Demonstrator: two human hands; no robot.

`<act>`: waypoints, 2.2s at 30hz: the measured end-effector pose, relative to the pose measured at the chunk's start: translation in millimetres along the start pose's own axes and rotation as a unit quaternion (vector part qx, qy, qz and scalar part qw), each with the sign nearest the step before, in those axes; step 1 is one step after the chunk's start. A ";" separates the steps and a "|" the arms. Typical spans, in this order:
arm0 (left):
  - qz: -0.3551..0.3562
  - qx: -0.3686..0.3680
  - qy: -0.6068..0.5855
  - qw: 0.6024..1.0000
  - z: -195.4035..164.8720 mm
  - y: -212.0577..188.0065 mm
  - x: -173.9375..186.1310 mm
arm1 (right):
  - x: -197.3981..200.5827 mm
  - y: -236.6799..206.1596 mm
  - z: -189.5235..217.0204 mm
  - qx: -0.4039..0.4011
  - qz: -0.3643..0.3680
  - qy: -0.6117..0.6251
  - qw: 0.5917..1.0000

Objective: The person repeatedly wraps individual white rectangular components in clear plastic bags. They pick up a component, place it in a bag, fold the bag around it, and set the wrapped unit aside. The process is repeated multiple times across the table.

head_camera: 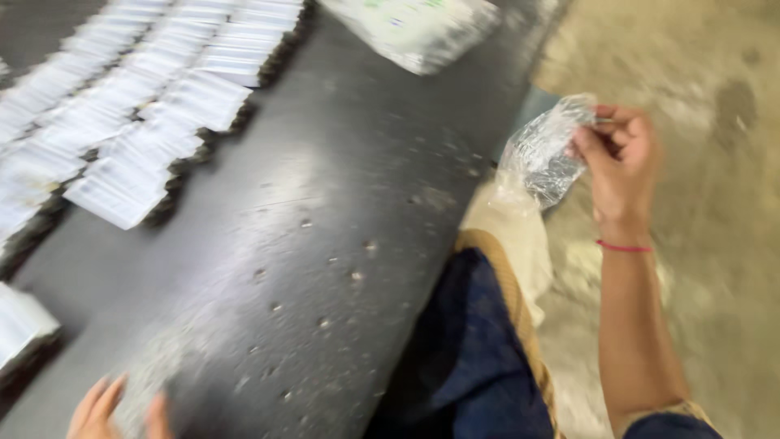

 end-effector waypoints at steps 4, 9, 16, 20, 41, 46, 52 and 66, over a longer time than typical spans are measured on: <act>0.015 0.080 -0.189 0.979 -14.0 -8.7 -19.4 | -139.0 -4.5 59.0 0.006 0.106 0.043 0.993; 0.020 0.140 -0.282 0.949 -4.9 -17.9 -7.6 | -355.6 -79.7 92.2 0.036 0.313 0.039 0.948; -0.122 0.031 -0.211 0.969 -1.7 -12.1 42.8 | -533.0 -221.7 100.6 0.052 0.466 -0.003 0.883; -0.134 0.162 -0.174 0.962 38.1 -21.2 25.7 | -555.2 -241.2 55.8 -0.011 0.482 0.048 0.875; -0.193 0.378 -0.282 0.860 92.4 -40.4 6.5 | -543.7 -242.7 56.6 0.163 0.512 -0.067 0.841; -0.193 0.315 -0.266 0.890 85.6 -36.3 4.4 | -553.5 -257.2 14.1 0.105 0.575 -0.160 0.795; -0.182 0.407 -0.250 0.859 106.0 -47.1 9.5 | -557.7 -253.0 -42.7 -0.155 0.645 0.011 0.749; -0.143 0.373 -0.269 0.876 106.6 -42.3 7.9 | -548.9 -295.3 22.8 -0.246 0.742 0.034 0.623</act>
Point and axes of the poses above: each hand's wrist, its own y-axis towards the middle knuckle, its own x-axis out of the back of the hand, z = x × y, the point moved 7 cm from there along y, towards the middle knuckle, and after that the axes turned 3 degrees about z, right-handed, at the moved point
